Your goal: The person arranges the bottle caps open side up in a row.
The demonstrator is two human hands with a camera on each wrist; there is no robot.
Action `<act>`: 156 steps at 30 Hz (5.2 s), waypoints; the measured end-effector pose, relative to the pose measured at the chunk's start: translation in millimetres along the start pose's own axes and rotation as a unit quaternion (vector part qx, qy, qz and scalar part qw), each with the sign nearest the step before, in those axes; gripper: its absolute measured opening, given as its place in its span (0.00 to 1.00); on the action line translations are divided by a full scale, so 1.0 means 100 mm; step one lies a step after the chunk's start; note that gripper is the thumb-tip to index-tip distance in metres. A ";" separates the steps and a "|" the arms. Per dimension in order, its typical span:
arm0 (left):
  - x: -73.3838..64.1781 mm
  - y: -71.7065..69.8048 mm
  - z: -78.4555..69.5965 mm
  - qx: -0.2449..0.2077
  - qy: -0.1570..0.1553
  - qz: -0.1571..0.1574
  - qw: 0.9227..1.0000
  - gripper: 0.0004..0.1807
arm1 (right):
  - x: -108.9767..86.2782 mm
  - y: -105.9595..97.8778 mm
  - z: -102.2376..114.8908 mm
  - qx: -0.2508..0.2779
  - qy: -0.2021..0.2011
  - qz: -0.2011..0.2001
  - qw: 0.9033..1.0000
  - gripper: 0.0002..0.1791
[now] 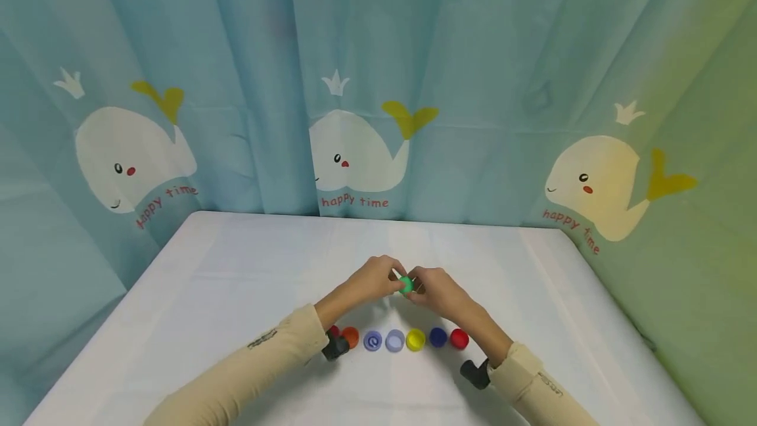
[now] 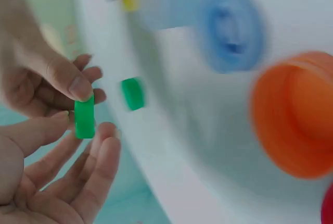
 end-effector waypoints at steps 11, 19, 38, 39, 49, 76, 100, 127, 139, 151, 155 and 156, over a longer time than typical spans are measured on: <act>-0.36 -0.33 -0.20 -0.146 0.016 -0.095 0.985 0.13 | -0.24 -0.37 0.26 0.078 -0.006 -0.088 0.993 0.17; -0.63 -0.43 -0.23 -0.200 0.034 -0.128 0.971 0.18 | -0.38 -0.45 0.36 0.155 -0.005 -0.120 0.981 0.17; -0.70 -0.39 -0.17 -0.240 0.070 -0.122 0.961 0.11 | -0.42 -0.39 0.38 0.208 -0.055 -0.126 0.968 0.08; -0.70 -0.39 -0.17 -0.240 0.070 -0.119 0.961 0.11 | -0.43 -0.38 0.38 0.209 -0.057 -0.121 0.969 0.07; -0.67 -0.35 -0.22 -0.244 0.083 -0.102 0.961 0.12 | -0.48 -0.42 0.43 0.211 -0.068 -0.121 0.968 0.09; -0.71 -0.32 -0.22 -0.220 0.093 -0.131 0.962 0.10 | -0.49 -0.42 0.42 0.191 -0.086 -0.143 0.967 0.10; -0.60 -0.17 -0.37 -0.178 0.139 -0.094 0.970 0.09 | -0.67 -0.51 0.24 0.153 -0.036 -0.138 0.978 0.11; -0.40 0.16 -0.64 -0.106 0.195 0.026 0.975 0.14 | -0.90 -0.55 0.00 0.125 -0.042 -0.149 0.980 0.11; -0.39 0.29 -0.69 -0.037 0.215 0.029 0.975 0.16 | -0.96 -0.51 -0.11 0.095 -0.021 -0.137 0.986 0.08; -0.32 0.46 -0.84 0.130 0.236 0.103 0.957 0.19 | -1.01 -0.51 -0.22 0.068 -0.015 -0.128 0.989 0.06; -0.29 0.53 -0.85 0.148 0.228 0.124 0.954 0.18 | -1.02 -0.49 -0.26 0.057 -0.015 -0.122 0.991 0.06; -0.28 0.56 -0.85 0.150 0.222 0.130 0.955 0.19 | -1.03 -0.49 -0.27 0.052 -0.014 -0.121 0.991 0.07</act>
Point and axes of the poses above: each hand's wrist, its own x-axis towards the middle knuckle, its own y-axis out of the palm, z = x × y, the point moved 10 cm from there along x, towards the middle knuckle, and after that the axes turned 1 degree about x, right-handed, at the moved point
